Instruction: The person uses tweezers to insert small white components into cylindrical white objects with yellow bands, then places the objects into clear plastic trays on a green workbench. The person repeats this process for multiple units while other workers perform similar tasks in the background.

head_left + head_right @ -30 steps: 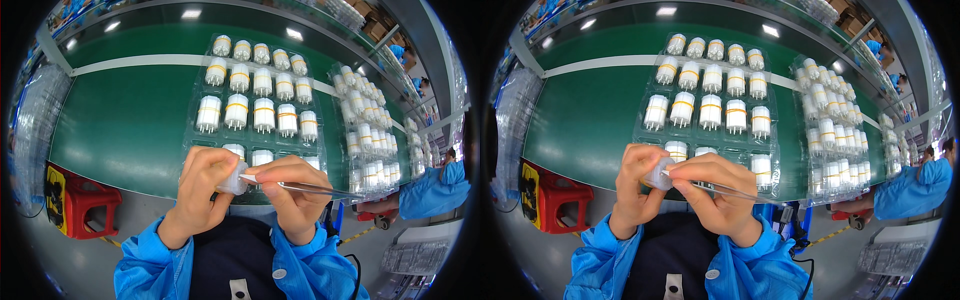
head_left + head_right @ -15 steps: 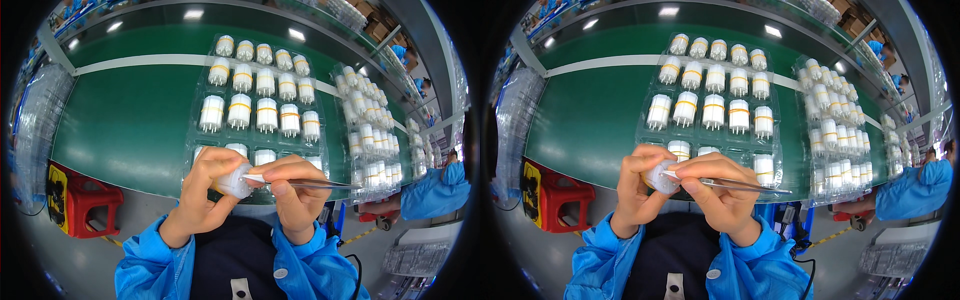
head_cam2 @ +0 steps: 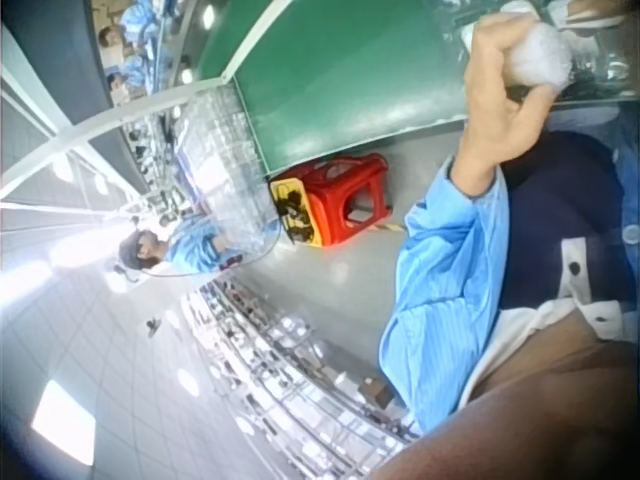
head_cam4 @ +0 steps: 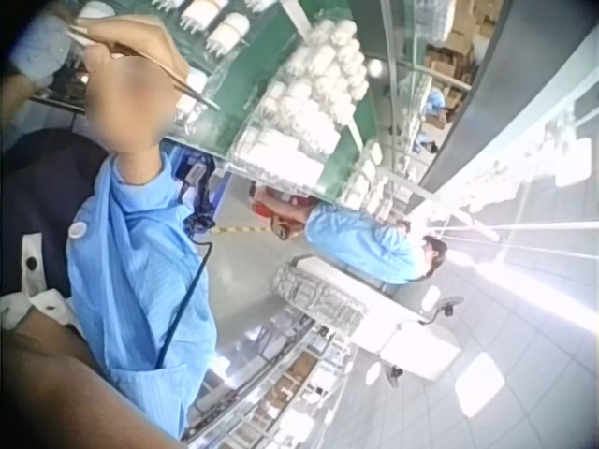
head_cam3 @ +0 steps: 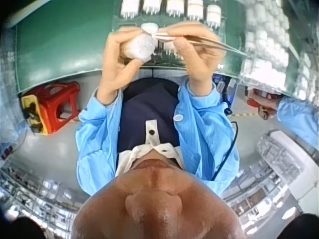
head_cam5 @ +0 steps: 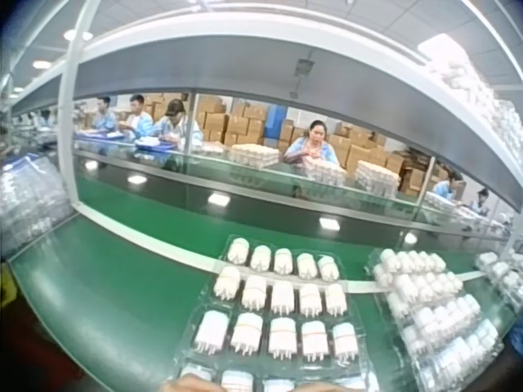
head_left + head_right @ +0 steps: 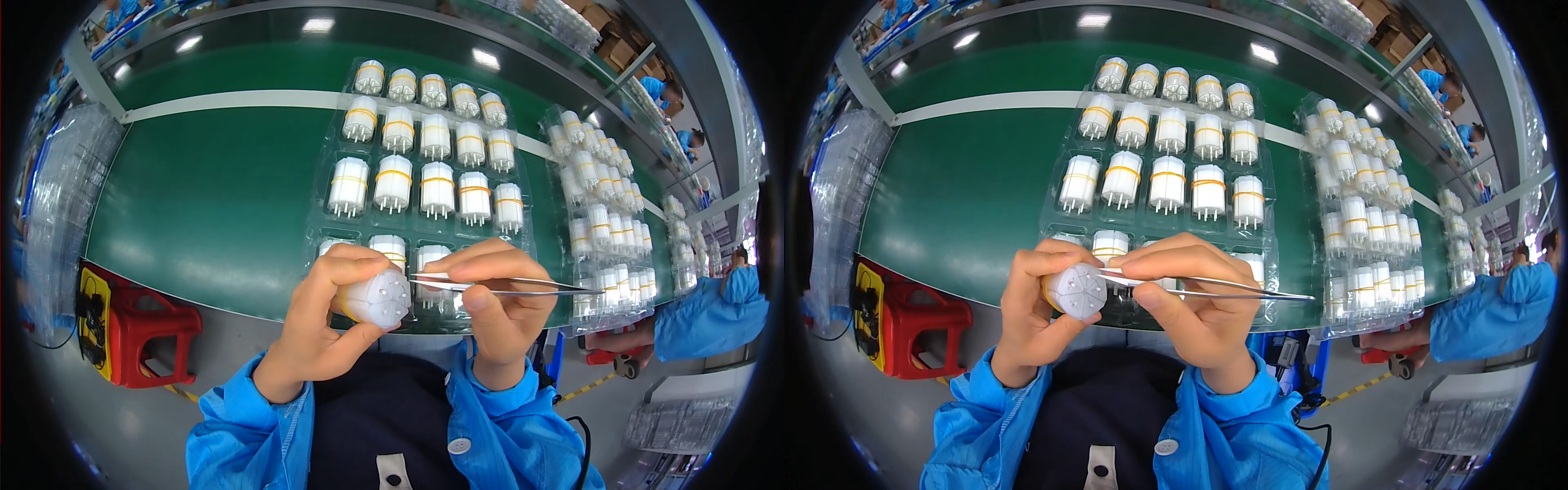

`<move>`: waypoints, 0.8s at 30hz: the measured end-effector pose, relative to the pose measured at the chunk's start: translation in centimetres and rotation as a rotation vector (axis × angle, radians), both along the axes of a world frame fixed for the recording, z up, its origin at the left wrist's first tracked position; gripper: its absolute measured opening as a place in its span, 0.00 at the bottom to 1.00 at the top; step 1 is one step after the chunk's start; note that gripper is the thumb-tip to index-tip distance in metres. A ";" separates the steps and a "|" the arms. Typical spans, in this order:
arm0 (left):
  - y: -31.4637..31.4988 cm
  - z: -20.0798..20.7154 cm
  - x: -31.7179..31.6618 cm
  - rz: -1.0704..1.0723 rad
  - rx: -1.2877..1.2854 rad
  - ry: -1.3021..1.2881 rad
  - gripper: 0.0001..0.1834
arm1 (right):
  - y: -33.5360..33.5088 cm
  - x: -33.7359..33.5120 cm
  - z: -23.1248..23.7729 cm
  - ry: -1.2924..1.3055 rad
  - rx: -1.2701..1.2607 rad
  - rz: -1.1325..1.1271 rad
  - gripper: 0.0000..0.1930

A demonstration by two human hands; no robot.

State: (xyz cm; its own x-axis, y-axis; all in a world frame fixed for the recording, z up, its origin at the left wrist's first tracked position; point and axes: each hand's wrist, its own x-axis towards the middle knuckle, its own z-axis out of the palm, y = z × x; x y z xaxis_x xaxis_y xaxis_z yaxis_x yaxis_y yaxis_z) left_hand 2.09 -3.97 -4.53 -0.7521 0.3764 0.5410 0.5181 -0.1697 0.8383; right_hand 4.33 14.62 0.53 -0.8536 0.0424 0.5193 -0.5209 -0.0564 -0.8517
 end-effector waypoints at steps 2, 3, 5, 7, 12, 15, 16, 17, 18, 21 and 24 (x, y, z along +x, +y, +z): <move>0.0 0.1 0.2 -0.043 0.028 -0.038 0.29 | 0.0 0.1 0.1 0.001 0.015 0.025 0.09; 0.0 0.2 0.2 -0.066 0.043 -0.055 0.29 | 0.0 0.1 0.2 0.005 0.059 0.038 0.09; 0.0 0.2 0.2 -0.094 0.074 -0.085 0.29 | 0.1 0.1 0.1 0.020 0.115 0.054 0.09; 0.1 0.2 0.2 -0.109 0.091 -0.097 0.29 | 0.3 0.0 0.0 0.044 0.138 0.060 0.09; 0.1 0.3 0.2 -0.107 0.075 -0.097 0.29 | 0.2 -0.1 -0.2 0.084 0.167 0.045 0.09; 0.1 0.1 0.2 -0.101 0.076 -0.091 0.29 | 0.2 -0.1 -0.2 0.077 0.162 0.048 0.09; 0.1 0.1 0.2 -0.103 0.079 -0.092 0.29 | 0.1 -0.1 -0.2 0.072 0.153 0.049 0.09; 0.1 0.0 0.1 -0.104 0.081 -0.093 0.29 | 0.1 -0.1 -0.2 0.071 0.154 0.045 0.09; 0.1 0.0 0.1 -0.105 0.084 -0.094 0.29 | 0.0 -0.1 -0.1 0.069 0.154 0.042 0.09; 0.2 0.1 0.1 -0.089 0.080 -0.084 0.29 | -0.1 0.0 -0.2 0.079 0.174 0.017 0.08; 0.2 0.0 0.0 -0.085 0.080 -0.069 0.29 | -0.4 0.2 -0.5 0.032 0.114 -0.006 0.08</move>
State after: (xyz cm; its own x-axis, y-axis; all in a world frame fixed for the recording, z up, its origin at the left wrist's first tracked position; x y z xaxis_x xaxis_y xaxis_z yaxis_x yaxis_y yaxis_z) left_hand 2.14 -3.77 -4.56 -0.7560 0.3982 0.5196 0.4403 -0.2780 0.8537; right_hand 4.58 14.23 0.07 -0.8365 -0.0138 0.5479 -0.5479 0.0432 -0.8354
